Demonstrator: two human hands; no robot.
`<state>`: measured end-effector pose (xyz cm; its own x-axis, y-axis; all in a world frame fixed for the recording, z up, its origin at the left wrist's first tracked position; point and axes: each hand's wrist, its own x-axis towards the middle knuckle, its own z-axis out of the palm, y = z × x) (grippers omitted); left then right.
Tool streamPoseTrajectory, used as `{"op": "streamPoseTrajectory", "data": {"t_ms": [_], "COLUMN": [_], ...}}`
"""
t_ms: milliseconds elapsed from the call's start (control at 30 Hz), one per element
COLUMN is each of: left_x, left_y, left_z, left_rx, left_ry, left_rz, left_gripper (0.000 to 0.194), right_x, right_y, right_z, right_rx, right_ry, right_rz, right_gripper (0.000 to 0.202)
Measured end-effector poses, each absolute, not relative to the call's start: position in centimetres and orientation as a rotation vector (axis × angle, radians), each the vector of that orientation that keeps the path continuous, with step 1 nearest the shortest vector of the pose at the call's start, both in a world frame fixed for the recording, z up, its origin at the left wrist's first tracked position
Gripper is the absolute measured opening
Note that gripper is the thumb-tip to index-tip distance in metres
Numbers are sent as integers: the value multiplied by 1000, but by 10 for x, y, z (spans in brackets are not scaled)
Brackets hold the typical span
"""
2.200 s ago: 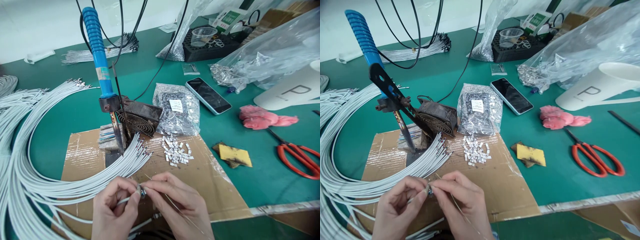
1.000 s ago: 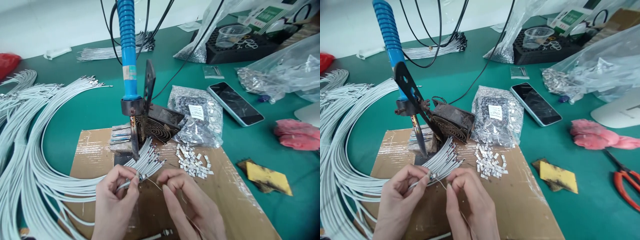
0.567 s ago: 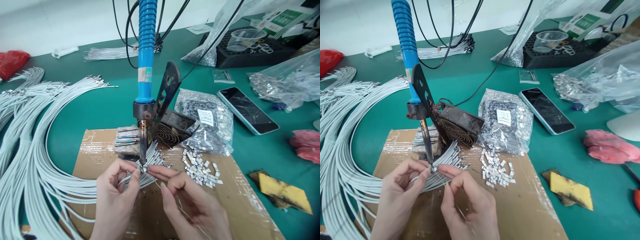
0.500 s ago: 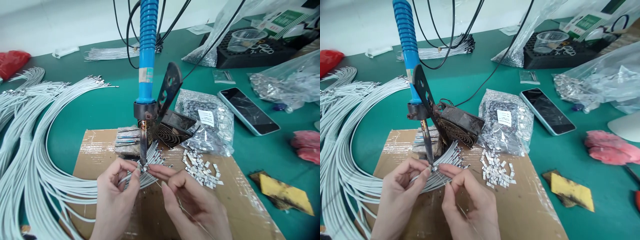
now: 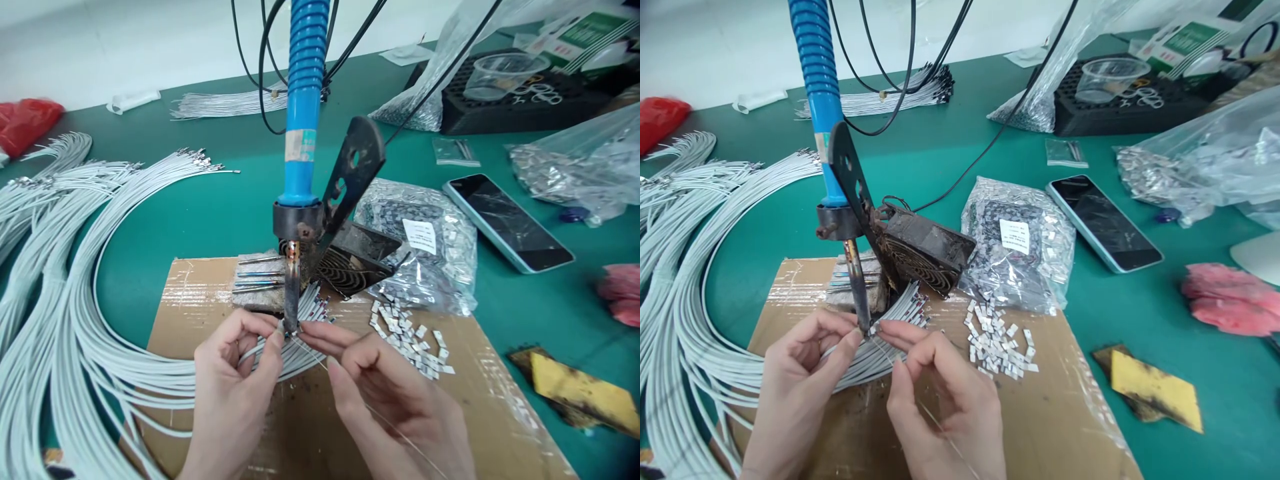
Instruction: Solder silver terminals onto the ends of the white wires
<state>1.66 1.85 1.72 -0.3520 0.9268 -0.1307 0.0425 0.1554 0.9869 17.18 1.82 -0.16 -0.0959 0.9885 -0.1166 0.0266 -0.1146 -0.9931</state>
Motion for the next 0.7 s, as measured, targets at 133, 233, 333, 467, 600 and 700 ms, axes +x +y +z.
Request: {"op": "streamPoseTrajectory", "data": {"t_ms": [133,233,333,467,600,700], "left_x": [19,18,14,11,11,11], "left_y": [19,19,18,15,14,14], "left_z": [20,20,17,12,12,13], "left_rx": [960,995,1032,1059,1066,1054], "left_ry": [1607,1619,1608,1577,1574,1581], "left_rz": [1352,1353,1335,1301,1299,1316], "left_gripper": [14,14,16,18,19,19], "right_x": [171,172,173,172,167,163], "right_y": [17,16,16,15,15,15], "right_z": [-1,-1,-2,-1,3,6], "right_rx": [-1262,-1252,-1254,-1252,-1271,-1306], "right_ry": [-1241,-1251,-1252,-1251,-1166,-1082], "right_rz": [1339,1349,1358,1353,1342,1334], "right_gripper": [25,25,24,24,24,25]}}
